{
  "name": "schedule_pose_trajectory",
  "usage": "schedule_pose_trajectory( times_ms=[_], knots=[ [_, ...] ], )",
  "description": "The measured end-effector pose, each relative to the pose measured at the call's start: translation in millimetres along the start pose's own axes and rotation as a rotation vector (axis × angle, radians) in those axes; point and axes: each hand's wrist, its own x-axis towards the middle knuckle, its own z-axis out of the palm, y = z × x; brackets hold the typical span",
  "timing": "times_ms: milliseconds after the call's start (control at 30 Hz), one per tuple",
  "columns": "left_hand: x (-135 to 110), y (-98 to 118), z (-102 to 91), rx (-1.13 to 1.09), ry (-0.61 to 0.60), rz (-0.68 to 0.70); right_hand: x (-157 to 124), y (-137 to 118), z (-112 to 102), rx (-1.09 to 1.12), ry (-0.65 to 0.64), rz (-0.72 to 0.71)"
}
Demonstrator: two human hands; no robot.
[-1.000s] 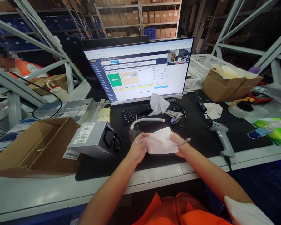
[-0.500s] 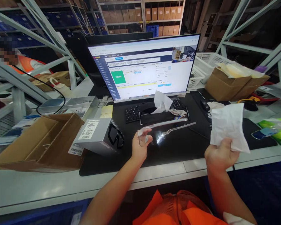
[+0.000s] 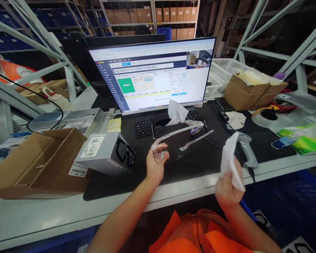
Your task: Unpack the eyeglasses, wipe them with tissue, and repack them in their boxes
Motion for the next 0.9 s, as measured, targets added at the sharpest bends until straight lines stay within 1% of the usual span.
schedule_pose_trajectory(
  times_ms=[33,67,133,200,233,300,400,500,733,900],
  knots=[
    [-1,0,1.4,-0.013,-0.004,-0.020,-1,-10,8,0.022,-0.055,-0.059],
    [-1,0,2.6,-0.019,-0.013,-0.035,-1,-20,18,0.046,-0.148,-0.113],
    [-2,-1,4.3,-0.026,-0.020,-0.050,3,-36,40,0.046,-0.432,-0.186],
    [-2,-2,5.0,-0.032,-0.017,-0.057,11,-47,61,-0.024,-0.724,-0.207],
    [-2,-3,4.9,-0.033,-0.011,-0.065,15,-50,70,-0.073,-0.827,-0.212],
    [-1,-3,4.2,-0.030,0.000,-0.091,22,-54,82,-0.148,-0.939,-0.216],
    [0,-2,2.5,-0.040,-0.007,-0.121,27,-56,88,-0.154,-1.013,-0.265],
    [1,0,1.1,-0.059,-0.014,-0.132,25,-57,88,-0.145,-1.048,-0.285],
    [4,0,0.3,-0.045,0.070,-0.150,12,-52,99,-0.212,-1.049,-0.366],
    [9,-1,-1.4,-0.052,0.130,-0.169,12,-45,94,-0.243,-1.038,-0.392]
  ],
)
